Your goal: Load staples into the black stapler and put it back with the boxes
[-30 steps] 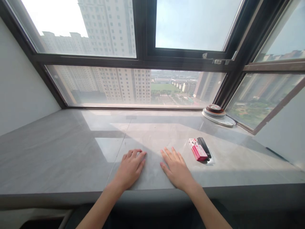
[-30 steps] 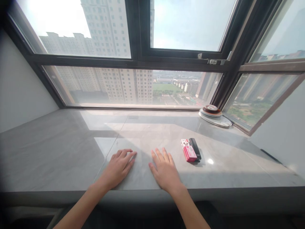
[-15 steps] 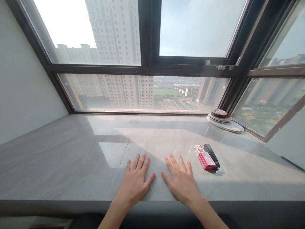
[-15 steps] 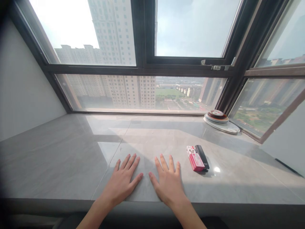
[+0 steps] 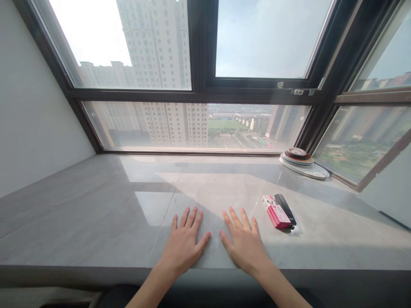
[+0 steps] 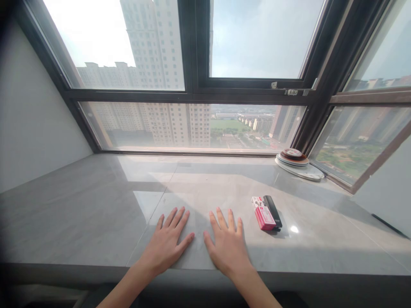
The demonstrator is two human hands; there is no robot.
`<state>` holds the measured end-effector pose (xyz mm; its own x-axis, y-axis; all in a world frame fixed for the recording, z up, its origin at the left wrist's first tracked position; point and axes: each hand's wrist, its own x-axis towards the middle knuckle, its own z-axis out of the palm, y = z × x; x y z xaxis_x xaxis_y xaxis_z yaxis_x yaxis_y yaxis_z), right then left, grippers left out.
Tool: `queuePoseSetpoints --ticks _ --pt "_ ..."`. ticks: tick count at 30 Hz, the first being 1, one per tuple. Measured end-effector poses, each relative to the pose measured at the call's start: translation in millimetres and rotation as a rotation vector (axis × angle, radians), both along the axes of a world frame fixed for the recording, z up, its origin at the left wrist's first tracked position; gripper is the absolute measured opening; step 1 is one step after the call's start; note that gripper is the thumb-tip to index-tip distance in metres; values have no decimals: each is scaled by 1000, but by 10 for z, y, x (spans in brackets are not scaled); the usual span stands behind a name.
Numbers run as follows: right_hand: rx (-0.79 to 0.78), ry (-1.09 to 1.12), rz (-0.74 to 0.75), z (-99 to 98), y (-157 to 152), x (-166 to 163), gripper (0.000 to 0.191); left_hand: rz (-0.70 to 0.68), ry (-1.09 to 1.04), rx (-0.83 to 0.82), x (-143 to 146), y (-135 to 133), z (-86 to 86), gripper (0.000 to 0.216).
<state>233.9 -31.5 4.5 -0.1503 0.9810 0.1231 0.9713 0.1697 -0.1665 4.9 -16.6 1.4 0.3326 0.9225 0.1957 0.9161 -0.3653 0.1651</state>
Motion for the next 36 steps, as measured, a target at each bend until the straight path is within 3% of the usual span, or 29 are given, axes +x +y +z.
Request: queuePoseSetpoints --ticks 36 --pt "14 30 -11 -1 4 17 67 3 -21 -25 -38 9 -1 70"
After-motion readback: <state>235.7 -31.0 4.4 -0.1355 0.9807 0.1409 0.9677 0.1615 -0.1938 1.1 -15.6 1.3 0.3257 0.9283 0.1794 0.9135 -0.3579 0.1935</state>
